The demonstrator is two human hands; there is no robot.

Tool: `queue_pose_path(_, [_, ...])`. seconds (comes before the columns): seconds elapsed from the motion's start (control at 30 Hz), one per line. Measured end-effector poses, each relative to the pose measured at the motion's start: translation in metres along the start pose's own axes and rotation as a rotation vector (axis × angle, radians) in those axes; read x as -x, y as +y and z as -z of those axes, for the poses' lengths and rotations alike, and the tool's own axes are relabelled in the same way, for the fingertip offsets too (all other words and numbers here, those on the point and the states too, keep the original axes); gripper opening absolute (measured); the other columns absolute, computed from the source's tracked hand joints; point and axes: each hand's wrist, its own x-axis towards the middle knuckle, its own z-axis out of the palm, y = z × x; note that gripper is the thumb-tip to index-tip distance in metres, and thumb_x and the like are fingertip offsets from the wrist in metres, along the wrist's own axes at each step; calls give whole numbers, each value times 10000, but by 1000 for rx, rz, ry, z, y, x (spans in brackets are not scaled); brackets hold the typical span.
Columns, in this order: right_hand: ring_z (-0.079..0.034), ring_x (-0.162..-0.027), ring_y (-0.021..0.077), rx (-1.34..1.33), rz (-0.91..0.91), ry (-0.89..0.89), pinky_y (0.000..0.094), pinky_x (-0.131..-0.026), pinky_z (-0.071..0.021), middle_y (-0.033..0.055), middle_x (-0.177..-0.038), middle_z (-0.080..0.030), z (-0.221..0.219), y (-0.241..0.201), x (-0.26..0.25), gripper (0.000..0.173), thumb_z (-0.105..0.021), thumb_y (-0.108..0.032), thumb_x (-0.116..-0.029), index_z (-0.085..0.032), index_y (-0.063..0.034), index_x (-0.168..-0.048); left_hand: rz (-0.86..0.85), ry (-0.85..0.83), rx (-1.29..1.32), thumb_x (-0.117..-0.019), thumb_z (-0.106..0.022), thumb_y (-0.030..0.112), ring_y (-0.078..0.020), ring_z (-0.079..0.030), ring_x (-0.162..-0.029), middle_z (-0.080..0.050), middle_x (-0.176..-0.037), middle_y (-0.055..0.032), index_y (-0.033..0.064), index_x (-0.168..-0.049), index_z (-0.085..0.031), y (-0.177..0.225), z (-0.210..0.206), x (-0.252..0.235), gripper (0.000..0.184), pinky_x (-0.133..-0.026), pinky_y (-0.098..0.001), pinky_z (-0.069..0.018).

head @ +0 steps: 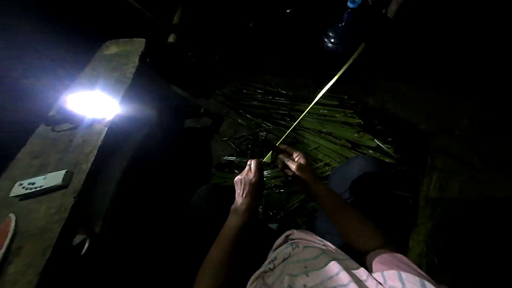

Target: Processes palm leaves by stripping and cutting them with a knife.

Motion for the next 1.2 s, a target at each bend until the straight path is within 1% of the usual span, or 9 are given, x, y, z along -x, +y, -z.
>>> queue_pose_path(0.17, [-423,-506,25,-83,3,84,164,-443,-332,35,-744,-596,6,-2,-4,300,-499,-51,-1052,-597,-64,-1336,-44,40,-71,-994,-552,74,-300,-705,-623,-697,-810,-172,-24,-976,-678,-1,-1,4,161,-507,-420,-557])
queue_pose_path(0.33, [-437,-474,42,-72,89,151,171,-438,-384,43,-716,-602,21,-3,-13,219,-499,-62,-1058,-609,-58,-1247,-41,0,-117,-989,-550,90,-305,-712,-654,-687,-780,-162,-18,-950,-674,-6,-1,11,169,-535,-425,-565])
queue_pose_path(0.4, [-443,-487,45,-19,99,130,177,-454,-387,36,-729,-602,21,-2,-13,225,-482,-64,-1064,-585,-48,-1265,-7,-64,-88,-985,-570,117,-340,-729,-739,-711,-851,-186,-28,-1006,-680,-2,-1,10,183,-608,-459,-583])
queue_pose_path(0.47, [-466,-505,37,40,121,94,179,-467,-400,28,-756,-627,16,5,-13,249,-490,-55,-1055,-577,-18,-1286,27,-158,-6,-1001,-602,221,-368,-730,-858,-730,-952,-192,-32,-1171,-665,6,3,2,311,-724,-506,-588])
queue_pose_path(0.53, [-484,-544,37,44,98,68,187,-492,-404,28,-796,-642,6,11,-10,274,-517,-79,-1050,-571,-18,-1311,17,-134,40,-1003,-615,251,-362,-732,-866,-741,-943,-173,-17,-1231,-664,13,2,-8,356,-741,-510,-587])
queue_pose_path(0.67, [-462,-528,18,5,85,42,173,-482,-383,20,-803,-648,0,12,-6,263,-534,-109,-1047,-589,-19,-1288,-68,67,40,-943,-643,112,-303,-737,-742,-739,-798,-117,44,-930,-742,15,-8,-18,120,-632,-453,-585])
queue_pose_path(0.77, [-493,-554,34,-42,94,101,179,-498,-412,28,-807,-647,7,4,-5,211,-531,-91,-1050,-627,-24,-1226,-78,59,76,-942,-632,116,-279,-733,-695,-733,-758,-100,64,-898,-750,17,-3,-19,136,-596,-448,-577])
queue_pose_path(0.93, [-451,-449,31,-142,179,136,166,-425,-423,33,-744,-616,35,-14,-13,168,-462,-66,-1065,-621,-49,-1115,-99,58,67,-959,-626,158,-261,-708,-652,-709,-711,-86,61,-887,-739,11,4,-10,165,-569,-423,-555])
queue_pose_path(1.2, [-428,-418,15,-202,316,252,140,-376,-385,9,-746,-603,79,-48,-12,240,-383,-88,-1087,-590,-72,-1208,-155,27,17,-951,-594,122,-250,-741,-833,-763,-859,-64,76,-937,-754,-29,48,4,167,-845,-451,-586])
